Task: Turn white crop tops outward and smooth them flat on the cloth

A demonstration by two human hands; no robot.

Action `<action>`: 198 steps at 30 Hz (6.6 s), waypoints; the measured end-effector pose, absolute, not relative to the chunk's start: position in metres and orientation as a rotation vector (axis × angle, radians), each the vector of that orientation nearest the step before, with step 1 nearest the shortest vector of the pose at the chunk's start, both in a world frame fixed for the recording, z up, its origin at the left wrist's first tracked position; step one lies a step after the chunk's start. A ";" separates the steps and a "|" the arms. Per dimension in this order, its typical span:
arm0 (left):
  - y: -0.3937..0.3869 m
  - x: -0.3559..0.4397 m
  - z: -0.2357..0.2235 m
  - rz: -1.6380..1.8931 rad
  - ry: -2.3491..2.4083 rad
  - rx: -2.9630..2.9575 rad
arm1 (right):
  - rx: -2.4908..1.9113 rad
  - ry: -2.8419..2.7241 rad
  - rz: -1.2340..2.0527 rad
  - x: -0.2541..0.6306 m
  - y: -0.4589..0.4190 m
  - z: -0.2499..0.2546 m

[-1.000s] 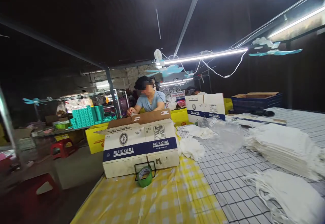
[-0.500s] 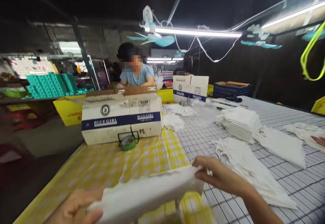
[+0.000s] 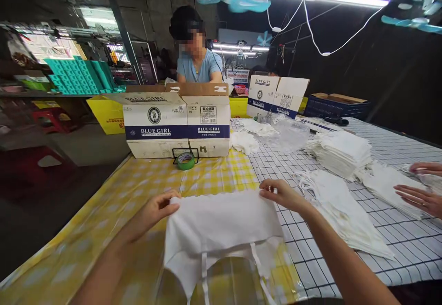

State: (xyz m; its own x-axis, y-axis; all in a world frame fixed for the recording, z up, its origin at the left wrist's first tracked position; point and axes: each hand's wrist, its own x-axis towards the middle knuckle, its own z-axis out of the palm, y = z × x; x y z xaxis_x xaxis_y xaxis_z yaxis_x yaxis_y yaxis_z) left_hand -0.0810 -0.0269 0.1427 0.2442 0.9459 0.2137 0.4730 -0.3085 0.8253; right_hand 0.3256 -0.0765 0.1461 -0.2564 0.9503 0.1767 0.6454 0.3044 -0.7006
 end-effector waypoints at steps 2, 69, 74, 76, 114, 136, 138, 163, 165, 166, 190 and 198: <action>-0.015 -0.069 0.101 0.769 1.306 1.877 | -1.541 -1.957 0.713 0.318 -0.060 0.095; -0.203 -0.058 -0.020 0.752 1.190 2.393 | -1.550 -1.959 0.440 0.248 -0.231 -0.016; -0.205 -0.060 -0.021 0.812 1.240 2.393 | -1.545 -1.949 0.478 0.248 -0.232 -0.017; -0.205 -0.061 -0.020 0.857 1.298 2.373 | -1.558 -1.934 0.476 0.249 -0.231 -0.018; 0.027 -0.048 -0.001 0.355 1.881 1.910 | -2.072 -1.397 0.770 0.287 -0.019 -0.001; -0.097 -0.098 -0.008 0.585 1.268 2.224 | -1.524 -2.007 0.767 0.308 -0.129 0.006; -0.117 -0.103 -0.017 0.539 1.309 2.221 | -1.543 -2.003 0.752 0.305 -0.148 -0.003; -0.139 -0.099 -0.031 0.609 1.506 2.425 | -1.587 -2.010 0.466 0.301 -0.174 -0.020; -0.140 -0.098 -0.031 0.600 1.509 2.416 | -1.586 -2.012 0.472 0.302 -0.175 -0.020; -0.140 -0.098 -0.031 0.603 1.509 2.408 | -1.584 -2.011 0.474 0.302 -0.175 -0.020; -0.123 -0.080 -0.020 0.651 1.756 1.946 | -1.619 -2.000 0.489 0.270 -0.170 -0.020; -0.110 -0.076 -0.023 0.667 1.853 1.852 | -1.684 -2.098 0.486 0.241 -0.165 -0.007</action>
State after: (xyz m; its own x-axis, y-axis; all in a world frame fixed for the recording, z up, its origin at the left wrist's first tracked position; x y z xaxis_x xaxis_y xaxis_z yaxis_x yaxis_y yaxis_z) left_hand -0.0755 -0.1101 -0.0228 -0.0116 0.9994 0.0316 0.7902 -0.0102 0.6128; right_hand 0.2411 -0.1645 -0.0066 -0.1901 0.9772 0.0945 0.8362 0.2115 -0.5059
